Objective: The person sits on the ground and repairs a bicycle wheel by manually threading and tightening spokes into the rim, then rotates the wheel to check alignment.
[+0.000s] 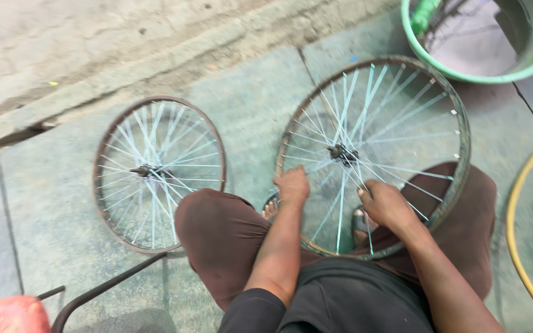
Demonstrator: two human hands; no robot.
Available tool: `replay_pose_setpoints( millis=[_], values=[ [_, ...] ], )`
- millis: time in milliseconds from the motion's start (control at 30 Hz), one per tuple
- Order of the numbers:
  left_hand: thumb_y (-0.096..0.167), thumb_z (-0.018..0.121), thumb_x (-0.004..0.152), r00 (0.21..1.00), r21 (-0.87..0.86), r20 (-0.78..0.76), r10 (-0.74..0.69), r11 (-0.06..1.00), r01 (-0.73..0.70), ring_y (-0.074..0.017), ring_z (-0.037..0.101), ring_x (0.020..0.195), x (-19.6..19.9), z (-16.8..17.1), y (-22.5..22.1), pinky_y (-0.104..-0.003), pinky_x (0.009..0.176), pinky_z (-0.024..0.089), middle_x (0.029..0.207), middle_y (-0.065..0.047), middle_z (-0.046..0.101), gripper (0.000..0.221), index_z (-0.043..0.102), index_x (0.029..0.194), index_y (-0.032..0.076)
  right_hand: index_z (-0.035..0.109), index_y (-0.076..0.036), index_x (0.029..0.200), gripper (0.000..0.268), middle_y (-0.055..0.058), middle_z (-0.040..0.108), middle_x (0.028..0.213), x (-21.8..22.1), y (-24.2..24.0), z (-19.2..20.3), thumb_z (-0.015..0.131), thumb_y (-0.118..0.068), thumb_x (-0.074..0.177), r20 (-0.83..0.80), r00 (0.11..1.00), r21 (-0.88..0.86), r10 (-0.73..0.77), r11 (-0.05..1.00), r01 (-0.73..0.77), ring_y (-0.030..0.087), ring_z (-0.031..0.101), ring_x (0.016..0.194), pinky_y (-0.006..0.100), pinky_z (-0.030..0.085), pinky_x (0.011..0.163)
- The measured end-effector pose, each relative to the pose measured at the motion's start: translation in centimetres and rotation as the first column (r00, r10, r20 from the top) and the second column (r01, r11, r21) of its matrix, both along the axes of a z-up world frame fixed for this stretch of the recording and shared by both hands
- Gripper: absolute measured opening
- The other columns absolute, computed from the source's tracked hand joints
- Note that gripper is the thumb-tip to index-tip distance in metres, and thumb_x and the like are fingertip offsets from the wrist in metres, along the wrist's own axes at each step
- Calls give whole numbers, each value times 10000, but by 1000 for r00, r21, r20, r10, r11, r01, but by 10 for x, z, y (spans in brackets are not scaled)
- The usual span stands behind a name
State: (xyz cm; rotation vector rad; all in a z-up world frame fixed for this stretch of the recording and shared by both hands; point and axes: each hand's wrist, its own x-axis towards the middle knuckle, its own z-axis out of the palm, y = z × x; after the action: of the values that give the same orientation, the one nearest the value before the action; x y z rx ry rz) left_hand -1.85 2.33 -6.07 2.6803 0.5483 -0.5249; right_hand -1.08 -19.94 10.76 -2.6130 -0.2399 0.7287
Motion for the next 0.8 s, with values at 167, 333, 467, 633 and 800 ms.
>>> replay_pose_setpoints(
  millis=[167, 333, 467, 633, 800],
  values=[
    [229, 673, 887, 968, -52, 249, -3, 999, 17, -376, 651, 1092, 13, 61, -32, -576, 908, 464, 1175, -193, 663, 425, 592, 1284, 102, 691, -38, 1117, 322, 278, 716, 1033, -2, 5, 9, 591, -296, 952, 3, 1000, -5, 8, 1000, -8, 466, 666, 1047, 537, 524, 907],
    [470, 565, 1035, 919, -840, -327, 220, 377, -389, -259, 707, 728, 0, 66, -59, -393, 619, 531, 842, -92, 706, 446, 651, 1072, 34, 688, -42, 1125, 327, 255, 738, 1031, -7, 4, 6, 558, -306, 982, -25, 1000, -49, 15, 999, -17, 437, 694, 1041, 519, 533, 914],
    [353, 510, 1055, 913, -931, -363, 185, -46, -361, -199, 722, 744, 1, 47, -74, -313, 604, 569, 866, -68, 698, 338, 643, 1031, 43, 683, -36, 1134, 338, 259, 736, 1023, -6, 1, 3, 517, -303, 1009, -39, 999, -14, -7, 1000, 6, 441, 692, 1031, 522, 531, 898],
    [316, 482, 1079, 820, -847, -515, 251, -293, -442, -217, 695, 806, -9, 34, -88, -385, 698, 612, 950, -92, 684, 273, 569, 1095, 58, 697, -50, 1174, 360, 263, 734, 1030, -4, -5, 0, 516, -312, 1007, 2, 1000, 50, -8, 999, 8, 450, 688, 1031, 524, 531, 904],
    [188, 599, 1071, 824, -783, -500, 267, -545, -299, -213, 667, 836, -21, 55, -95, -437, 710, 610, 1015, -94, 652, 242, 463, 1211, 43, 648, -98, 1277, 387, 250, 739, 989, -16, 5, 33, 515, -327, 995, -14, 998, -31, 53, 998, -53, 453, 690, 986, 537, 541, 866]
  ],
)
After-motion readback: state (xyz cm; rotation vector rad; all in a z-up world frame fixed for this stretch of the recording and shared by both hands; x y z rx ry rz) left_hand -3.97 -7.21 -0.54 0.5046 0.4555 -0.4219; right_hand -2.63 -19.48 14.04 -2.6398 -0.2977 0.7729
